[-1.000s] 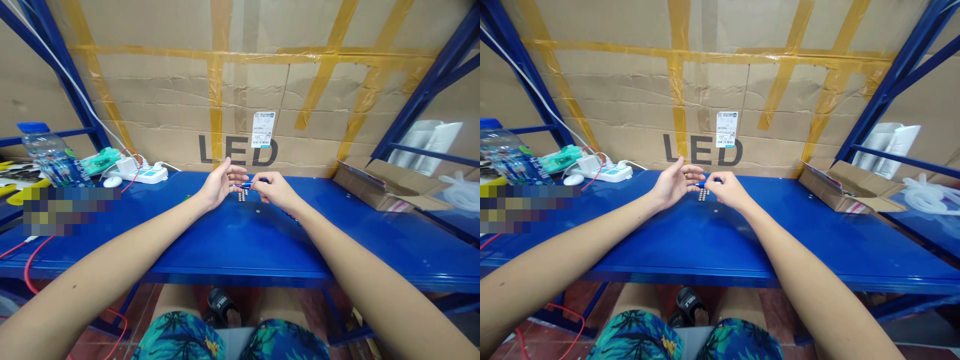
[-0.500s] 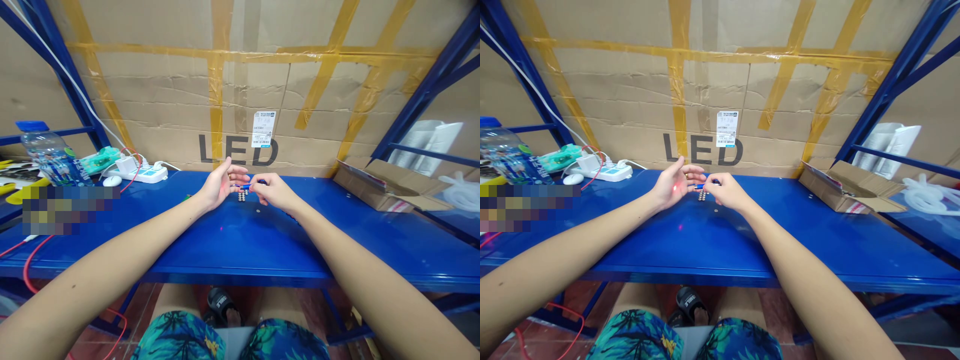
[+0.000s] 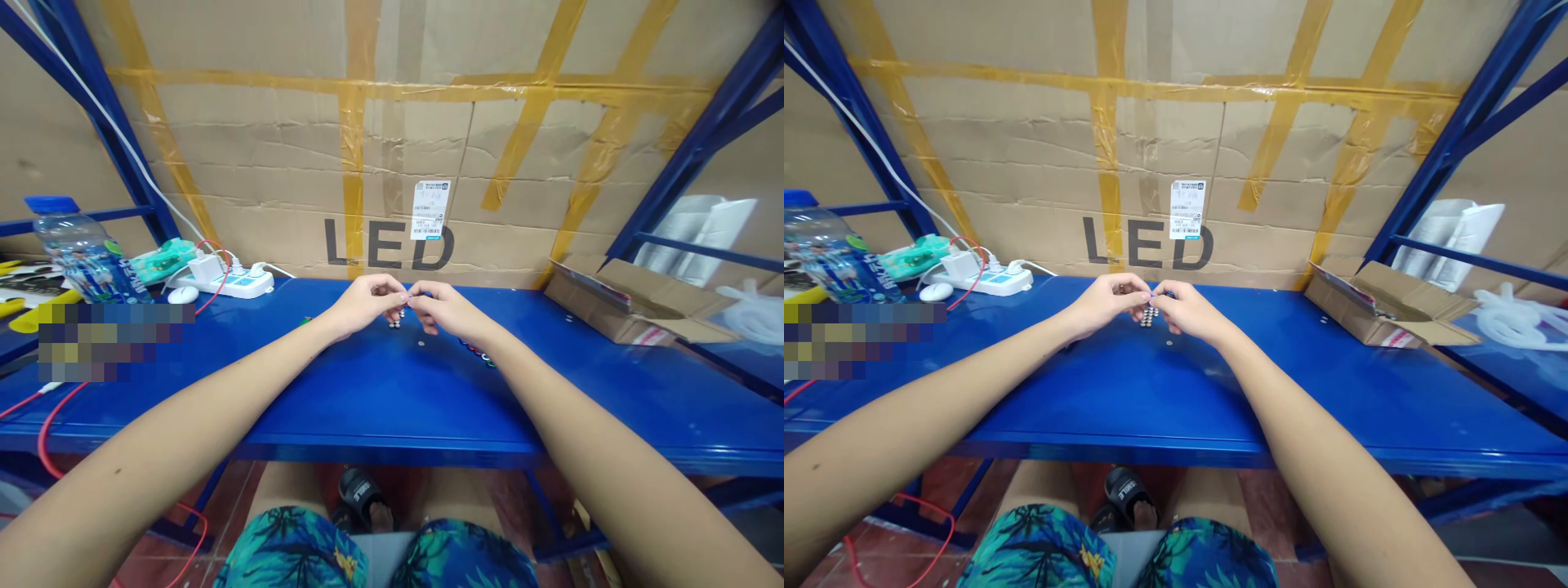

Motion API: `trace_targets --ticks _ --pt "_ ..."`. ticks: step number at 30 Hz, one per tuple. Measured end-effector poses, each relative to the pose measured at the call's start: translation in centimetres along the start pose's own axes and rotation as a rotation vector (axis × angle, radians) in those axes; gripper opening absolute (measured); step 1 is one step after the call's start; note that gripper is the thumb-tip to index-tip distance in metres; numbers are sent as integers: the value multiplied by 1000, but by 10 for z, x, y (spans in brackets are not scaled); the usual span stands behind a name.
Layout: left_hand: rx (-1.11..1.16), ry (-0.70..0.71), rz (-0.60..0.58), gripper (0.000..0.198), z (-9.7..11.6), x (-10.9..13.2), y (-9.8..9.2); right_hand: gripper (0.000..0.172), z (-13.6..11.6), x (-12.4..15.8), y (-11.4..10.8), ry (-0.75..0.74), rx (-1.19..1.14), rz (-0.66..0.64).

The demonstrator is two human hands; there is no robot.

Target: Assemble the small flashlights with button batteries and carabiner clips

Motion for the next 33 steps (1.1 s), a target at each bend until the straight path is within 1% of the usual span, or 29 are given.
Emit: trace_targets --ticks 2,5,7,13,18,23,25,28,30,33 --pt "-9 11 14 15 1 0 -2 7 1 -1 -1 0 -45 -34" --pt "-16 23 92 14 1 -2 -13 21 -2 -1 -9 -30 -90 -57" --pt "-10 27 135 15 -1 -3 -19 27 -3 -1 -14 -42 -124 -63" --pt "12 28 161 15 -1 -2 -21 26 -1 1 -17 -10 -286 -78" --pt "30 18 170 18 -3 -2 -20 22 4 -1 -25 14 -297 4" --pt "1 6 167 16 -5 -3 -20 21 11 -4 -30 44 -391 75" --pt "-19 1 167 16 -5 -2 -20 18 12 -6 -37 18 -414 137" --pt "-36 -8 171 17 -4 -2 -20 15 15 -7 -50 -5 -373 256" --pt "-34 -9 172 17 -4 -2 -20 14 17 -7 -52 8 -349 275" --pt "-24 -20 160 18 -6 -2 -20 14 13 -6 -49 -13 -347 262"
Point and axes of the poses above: each hand's wrist, its own x-axis away from the middle knuckle, its own y-axis out of the palm, z = x × y, the point moved 10 cm from there along -x, towards the middle knuckle, and after that the axes turned 1 degree about -x, right-handed, at the moved point
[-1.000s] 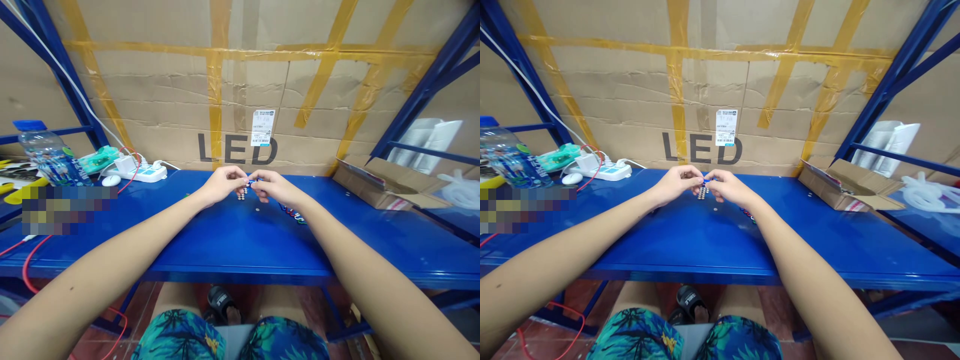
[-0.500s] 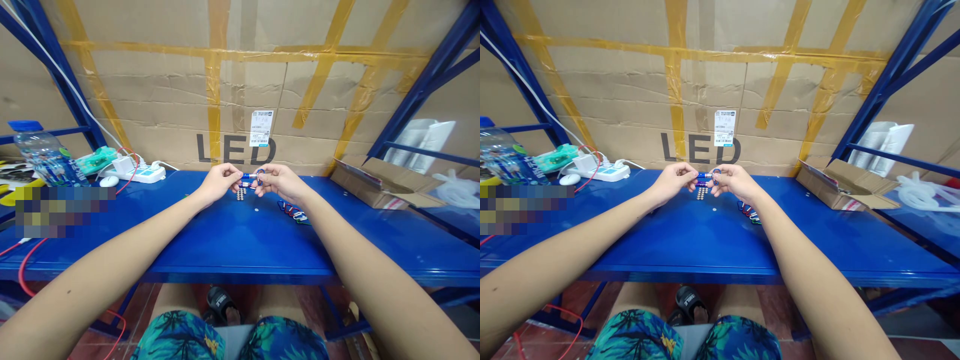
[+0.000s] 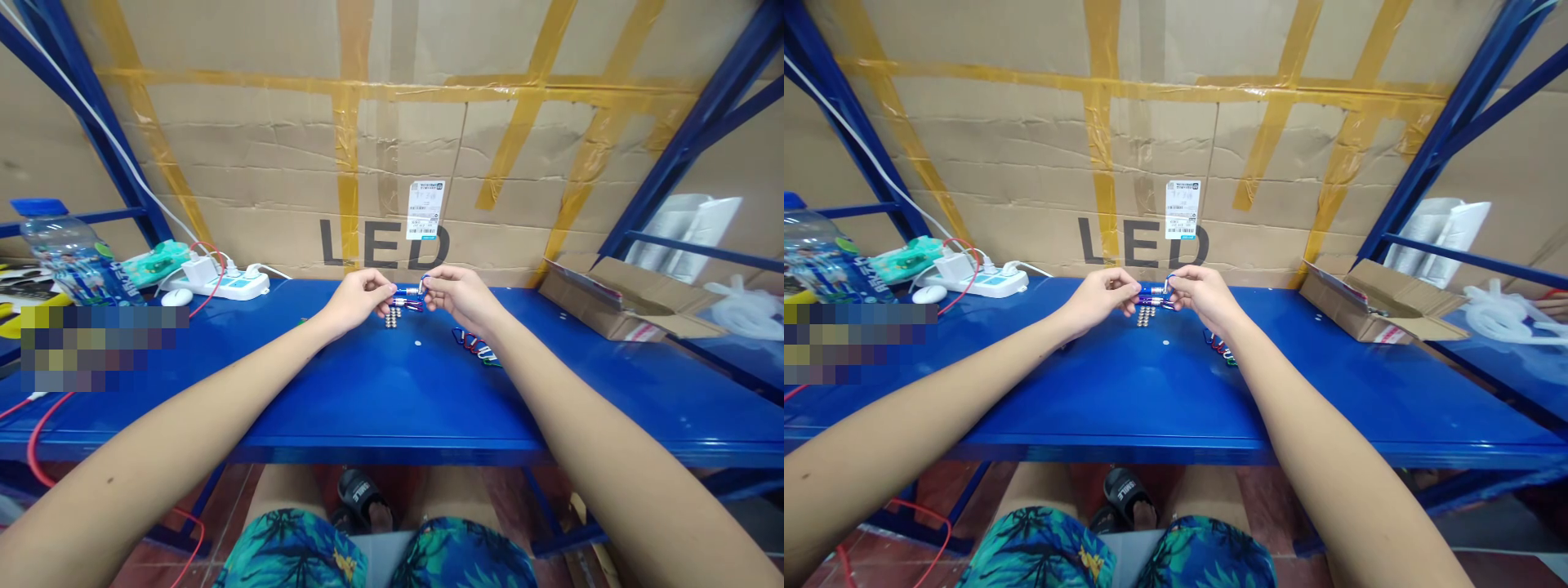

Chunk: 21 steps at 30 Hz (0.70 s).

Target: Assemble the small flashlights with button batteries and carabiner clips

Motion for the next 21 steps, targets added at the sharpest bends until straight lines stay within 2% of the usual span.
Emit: trace_targets --ticks 5,11,13,16,18,21 --pt "-23 -26 -38 23 -4 0 2 14 -7 2 4 -73 51 0" --pt "-230 85 -4 22 6 4 1 7 -18 0 -4 -171 326 82" --pt "-215 88 5 22 5 3 0 7 -19 0 -6 -158 262 94" --pt "-148 54 12 18 3 -1 -4 20 -16 1 -11 -100 140 123" --pt "-128 23 2 13 1 -5 -7 20 -13 1 -13 -68 171 125" --pt "-178 -45 -21 2 -3 -9 -11 8 -12 -1 -13 -56 332 86"
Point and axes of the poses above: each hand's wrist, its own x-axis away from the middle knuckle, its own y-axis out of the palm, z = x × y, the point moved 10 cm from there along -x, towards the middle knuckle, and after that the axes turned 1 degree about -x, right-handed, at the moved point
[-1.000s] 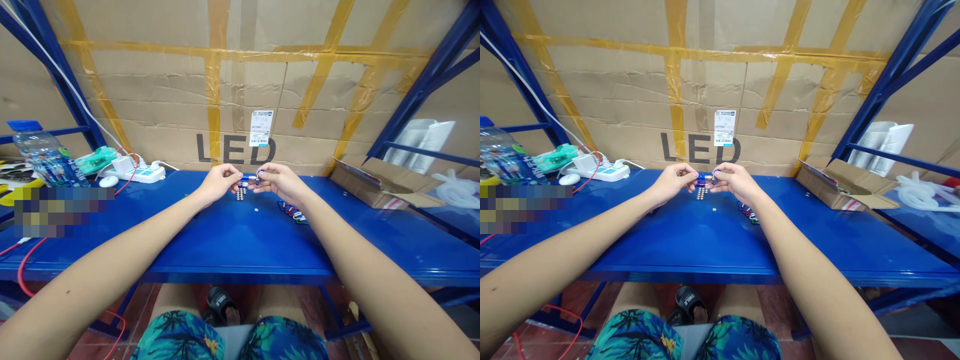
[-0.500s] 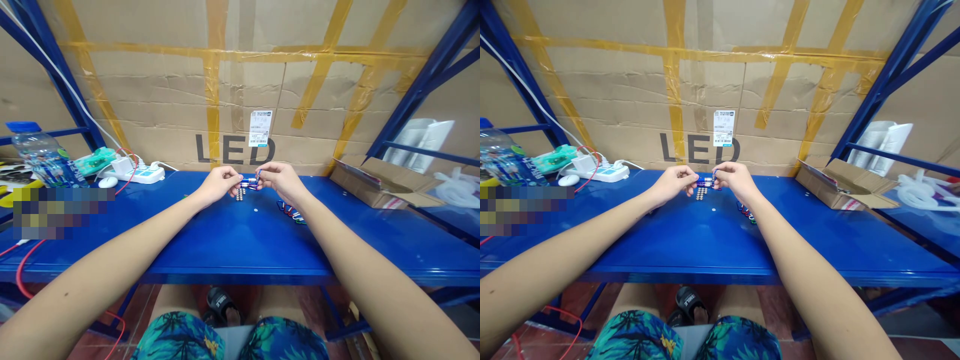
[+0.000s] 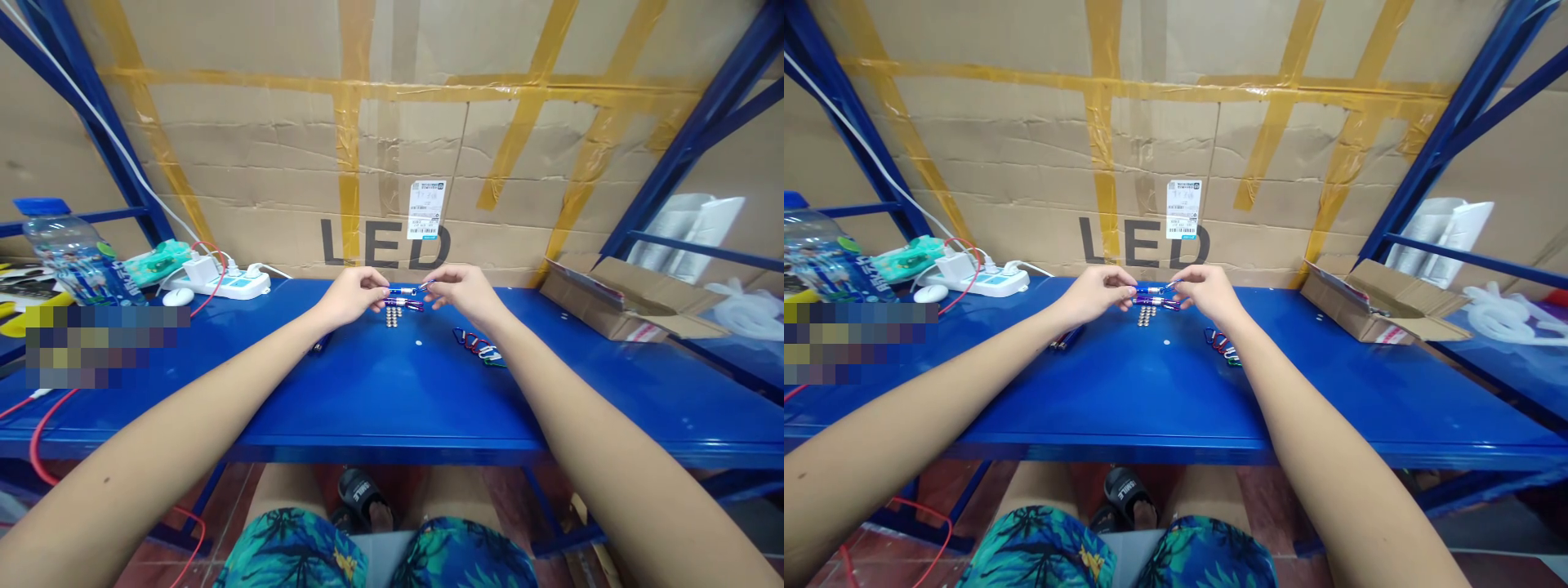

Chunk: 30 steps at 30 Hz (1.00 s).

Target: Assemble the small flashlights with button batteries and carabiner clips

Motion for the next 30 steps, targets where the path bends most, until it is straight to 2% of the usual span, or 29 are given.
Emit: trace_targets --ticks 3,8,12,14,18,21,26,30 --pt "-142 -24 11 9 -2 -2 -8 7 0 -2 3 -12 122 -56" --pt "-527 164 37 8 13 -4 -14 5 3 -1 17 38 109 -223" --pt "-687 254 44 12 20 -16 -15 13 6 -16 12 28 178 -203" --pt "-732 254 -6 14 19 -28 -11 12 8 -29 7 12 298 -194" --pt "-884 175 -157 16 7 -56 3 10 14 -55 6 -18 694 -257" --pt "-956 154 -212 18 -2 -73 12 11 19 -71 7 -54 875 -282" --pt "-914 28 -250 13 -34 -94 19 12 46 -84 13 -63 927 -320" --pt "-869 -16 -291 19 -54 -101 24 12 60 -84 16 -63 967 -340"
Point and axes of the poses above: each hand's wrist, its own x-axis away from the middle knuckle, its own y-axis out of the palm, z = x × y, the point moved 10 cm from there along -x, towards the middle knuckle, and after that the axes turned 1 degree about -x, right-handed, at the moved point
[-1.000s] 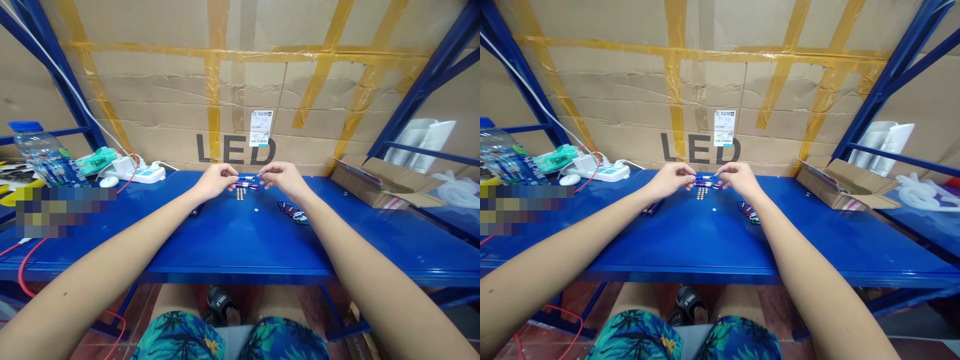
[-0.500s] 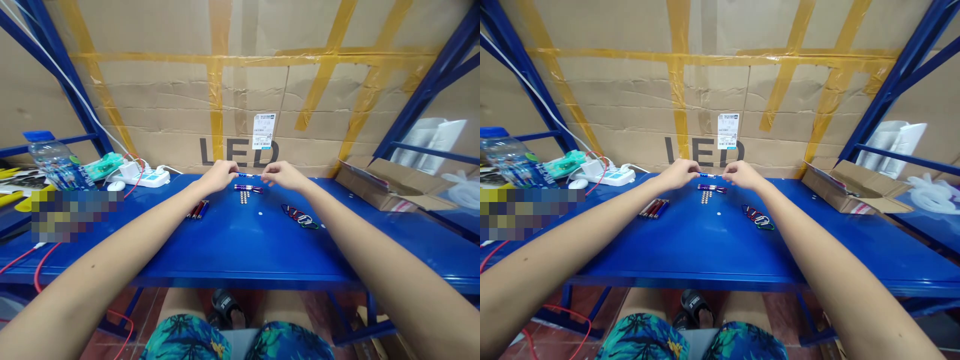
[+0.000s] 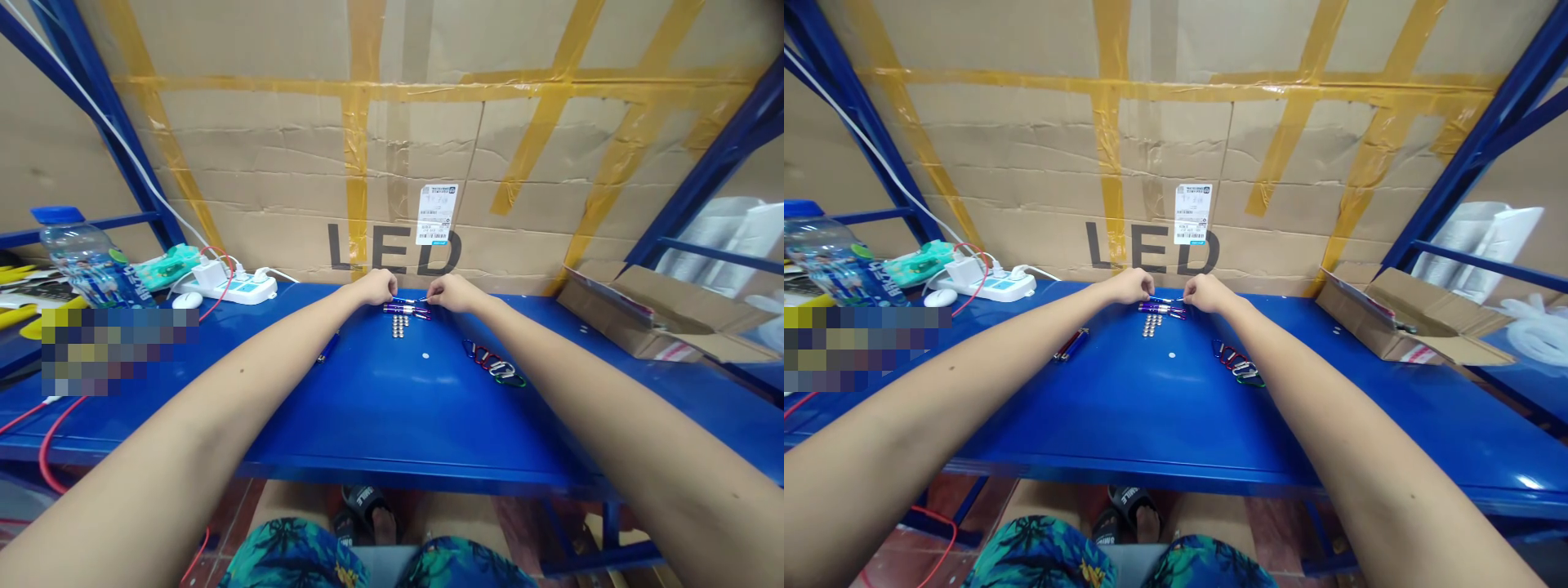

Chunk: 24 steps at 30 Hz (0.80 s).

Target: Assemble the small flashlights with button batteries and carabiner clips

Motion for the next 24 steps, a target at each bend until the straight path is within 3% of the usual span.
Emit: trace_targets --ticks 7,17,24 --pt "63 31 -73 29 2 -4 6 16 -11 4 3 -78 8 -17" --pt "117 82 -120 30 5 -1 11 16 -9 10 9 -45 -21 -40" --pt "120 101 -114 36 6 -2 15 33 -15 9 12 -148 -84 11"
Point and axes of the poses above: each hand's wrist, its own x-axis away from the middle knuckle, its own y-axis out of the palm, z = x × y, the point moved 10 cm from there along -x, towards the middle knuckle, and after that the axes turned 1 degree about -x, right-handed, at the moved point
